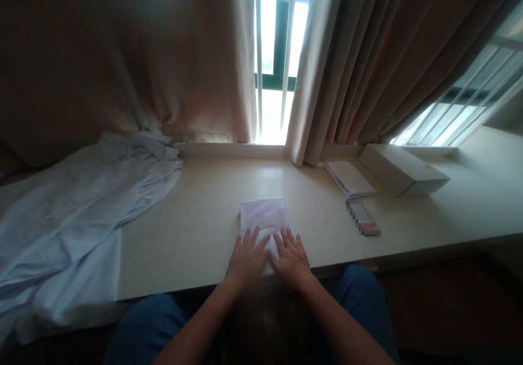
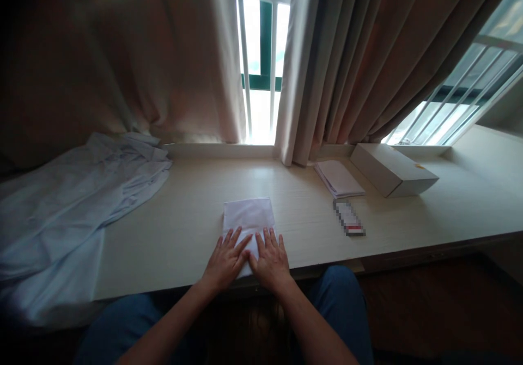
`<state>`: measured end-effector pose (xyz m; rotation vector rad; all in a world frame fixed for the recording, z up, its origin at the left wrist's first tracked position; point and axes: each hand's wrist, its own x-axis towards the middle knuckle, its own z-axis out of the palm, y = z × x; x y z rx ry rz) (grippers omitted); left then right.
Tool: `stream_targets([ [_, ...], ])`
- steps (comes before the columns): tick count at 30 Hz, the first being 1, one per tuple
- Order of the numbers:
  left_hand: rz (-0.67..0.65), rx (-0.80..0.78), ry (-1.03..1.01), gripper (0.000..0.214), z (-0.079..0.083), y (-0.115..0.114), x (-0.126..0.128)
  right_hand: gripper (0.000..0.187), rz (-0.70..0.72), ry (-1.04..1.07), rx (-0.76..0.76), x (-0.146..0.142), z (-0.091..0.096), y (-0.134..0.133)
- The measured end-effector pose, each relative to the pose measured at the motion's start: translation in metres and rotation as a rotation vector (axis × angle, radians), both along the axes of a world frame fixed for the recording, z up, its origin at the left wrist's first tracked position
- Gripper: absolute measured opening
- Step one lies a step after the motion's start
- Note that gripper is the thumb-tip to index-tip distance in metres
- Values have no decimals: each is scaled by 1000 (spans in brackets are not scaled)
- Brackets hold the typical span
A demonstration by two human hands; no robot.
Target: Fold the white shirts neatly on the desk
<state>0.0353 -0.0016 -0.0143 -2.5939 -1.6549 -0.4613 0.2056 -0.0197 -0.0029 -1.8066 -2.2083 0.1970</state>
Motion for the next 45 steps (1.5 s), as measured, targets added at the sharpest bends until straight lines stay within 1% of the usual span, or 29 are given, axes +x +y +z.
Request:
stream_targets([
  [4,-13,63,44,63,-10,-35,-23,65,22,-15,-26,1,6,-2],
  [6,-52,83,63,73,-13,-47,-31,64,41,-18,-8,1,8,-7],
  [8,-76,89,84,78,-16,-56,-38,64,80,-14,30,2,8,-15],
  [10,-75,96,106,74,-19,-63,-42,67,131,-9,62,4,6,-25],
  [13,-66,102,117,76,-21,-67,-44,80,192,-12,65,7,6,-41],
  [15,-72,91,99,79,-18,-67,-44,89,227,-18,59,9,9,-52],
  [17,-73,61,64,82,-11,-66,-43,94,289,-28,52,9,14,-60],
  [19,-73,23,14,83,-2,-64,-43,88,357,-38,48,7,17,-67],
  [21,-85,-22,-60,79,7,-60,-44,71,376,-26,63,7,19,-70],
  [23,-88,-65,-194,66,15,-56,-47,59,319,39,114,9,23,-68],
  [25,-39,-110,-385,48,25,-51,-49,51,247,140,179,14,31,-63],
  [27,73,-153,-580,35,40,-46,-49,42,197,249,215,20,46,-55],
  [30,227,-174,-794,32,72,-38,-44,30,155,380,205,24,78,-44],
  [33,278,-96,-903,34,111,-26,-38,23,124,486,181,24,116,-35],
  [35,272,-24,-889,35,136,-15,-35,23,110,576,123,24,141,-28],
  [36,254,11,-857,36,148,-8,-34,25,120,641,59,24,152,-24],
  [38,173,53,-755,39,167,10,-29,36,196,791,-147,27,168,-14],
  [39,113,53,-693,41,174,21,-26,41,242,866,-266,28,172,-9],
  [41,-20,9,-564,44,183,45,-16,44,289,997,-456,31,170,3],
  [42,-70,-21,-506,45,184,58,-11,42,278,1058,-511,33,163,10],
  [43,-92,-50,-462,44,183,71,-5,41,244,1124,-540,34,153,17],
  [45,-58,-58,-448,38,177,91,4,40,137,1253,-563,39,124,29],
])
